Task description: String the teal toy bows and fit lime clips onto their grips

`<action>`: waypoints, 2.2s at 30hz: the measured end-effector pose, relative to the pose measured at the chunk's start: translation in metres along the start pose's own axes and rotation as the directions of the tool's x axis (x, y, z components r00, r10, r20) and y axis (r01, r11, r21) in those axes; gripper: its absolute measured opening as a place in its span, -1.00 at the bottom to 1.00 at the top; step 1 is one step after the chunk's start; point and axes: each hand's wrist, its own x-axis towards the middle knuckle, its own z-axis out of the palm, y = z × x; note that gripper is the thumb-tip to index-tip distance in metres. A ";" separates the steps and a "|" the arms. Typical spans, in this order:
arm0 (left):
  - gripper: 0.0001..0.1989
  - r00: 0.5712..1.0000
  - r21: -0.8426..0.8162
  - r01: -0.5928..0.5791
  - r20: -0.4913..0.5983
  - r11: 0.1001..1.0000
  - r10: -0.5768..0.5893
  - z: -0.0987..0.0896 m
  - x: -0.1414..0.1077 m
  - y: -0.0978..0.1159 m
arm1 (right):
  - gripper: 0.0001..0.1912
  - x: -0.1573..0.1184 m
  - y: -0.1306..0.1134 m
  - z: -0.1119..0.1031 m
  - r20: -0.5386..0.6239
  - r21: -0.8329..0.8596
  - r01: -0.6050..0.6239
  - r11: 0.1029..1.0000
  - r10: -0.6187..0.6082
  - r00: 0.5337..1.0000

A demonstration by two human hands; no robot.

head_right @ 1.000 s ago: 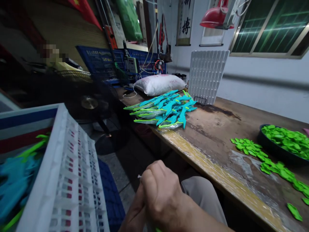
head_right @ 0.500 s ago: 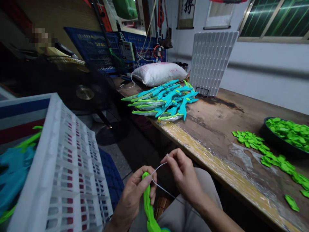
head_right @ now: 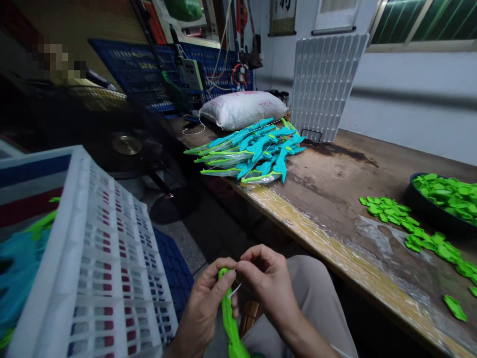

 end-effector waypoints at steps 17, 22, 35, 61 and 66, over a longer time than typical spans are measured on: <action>-0.65 0.993 -0.130 -0.010 0.114 0.991 0.025 -0.004 0.001 0.002 | -0.80 -0.009 -0.002 -0.017 0.421 -0.481 0.627 0.612 -0.466 0.778; -0.60 0.996 -0.092 0.021 0.089 0.996 -0.013 -0.002 0.000 0.002 | -0.88 -0.007 0.004 -0.014 0.292 -0.510 0.598 0.618 -0.530 0.796; -0.57 0.995 -0.098 0.038 0.091 0.994 -0.029 -0.003 0.004 -0.001 | -0.84 -0.019 0.007 -0.015 0.257 -0.555 0.515 0.654 -0.454 0.853; -0.60 0.992 -0.111 0.036 0.127 0.993 -0.022 -0.010 0.005 -0.005 | -0.53 -0.002 0.006 -0.018 0.226 0.151 -0.315 0.937 0.277 0.934; -0.54 0.994 -0.083 0.064 0.097 0.995 -0.056 -0.007 0.006 0.000 | -0.68 -0.006 -0.001 -0.026 0.343 0.010 -0.120 0.993 0.110 0.933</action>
